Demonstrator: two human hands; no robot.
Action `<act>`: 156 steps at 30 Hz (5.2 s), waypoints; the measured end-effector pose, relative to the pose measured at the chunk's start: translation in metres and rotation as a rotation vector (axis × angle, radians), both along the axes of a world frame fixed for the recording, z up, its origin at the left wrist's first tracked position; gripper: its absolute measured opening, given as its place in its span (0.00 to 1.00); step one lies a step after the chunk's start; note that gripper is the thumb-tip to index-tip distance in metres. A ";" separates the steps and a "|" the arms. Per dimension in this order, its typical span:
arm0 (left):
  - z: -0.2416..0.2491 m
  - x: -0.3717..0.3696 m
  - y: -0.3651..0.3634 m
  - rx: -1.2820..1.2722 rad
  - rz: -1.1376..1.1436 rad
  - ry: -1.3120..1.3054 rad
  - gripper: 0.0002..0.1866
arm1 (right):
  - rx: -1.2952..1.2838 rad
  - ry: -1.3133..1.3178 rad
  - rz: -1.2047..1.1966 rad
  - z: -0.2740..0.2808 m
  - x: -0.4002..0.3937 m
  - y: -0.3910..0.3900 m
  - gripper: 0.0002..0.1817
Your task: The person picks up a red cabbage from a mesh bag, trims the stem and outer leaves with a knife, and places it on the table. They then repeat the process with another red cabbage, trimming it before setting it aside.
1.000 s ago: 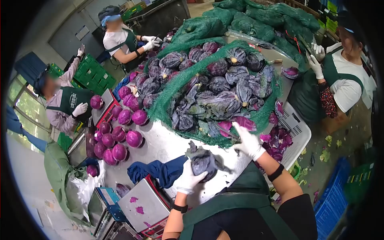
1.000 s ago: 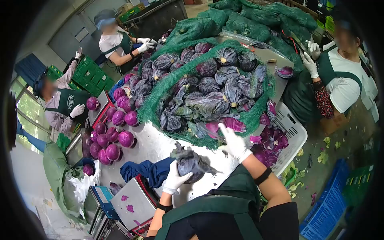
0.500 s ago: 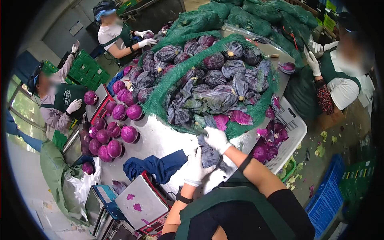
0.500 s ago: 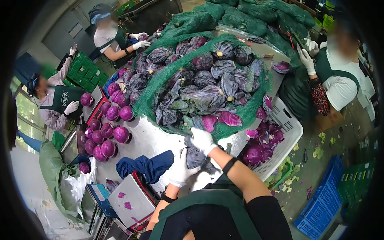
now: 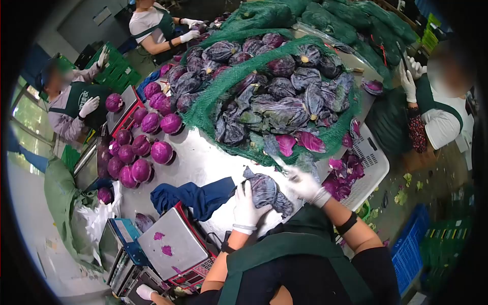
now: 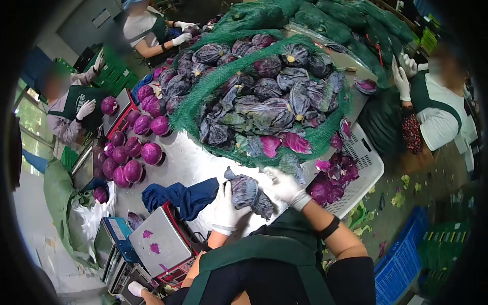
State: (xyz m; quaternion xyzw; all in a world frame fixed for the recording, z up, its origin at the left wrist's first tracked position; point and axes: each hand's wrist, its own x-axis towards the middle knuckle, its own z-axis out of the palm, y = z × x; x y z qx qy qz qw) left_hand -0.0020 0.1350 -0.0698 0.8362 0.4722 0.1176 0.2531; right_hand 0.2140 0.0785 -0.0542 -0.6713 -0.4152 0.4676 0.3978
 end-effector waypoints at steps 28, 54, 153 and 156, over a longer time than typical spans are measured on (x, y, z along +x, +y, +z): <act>0.002 -0.003 0.004 -0.029 -0.118 0.043 0.53 | -0.267 0.516 0.027 -0.058 -0.019 0.018 0.11; -0.063 -0.044 0.096 -0.437 -0.185 -0.503 0.52 | 0.178 0.033 0.188 -0.175 0.101 0.005 0.29; -0.023 -0.022 -0.008 -0.425 -0.186 -0.427 0.49 | 0.322 -0.436 -0.085 -0.016 0.003 -0.058 0.34; -0.021 -0.018 -0.009 -0.387 -0.036 -0.363 0.47 | 0.212 -0.383 0.098 -0.021 -0.040 -0.052 0.28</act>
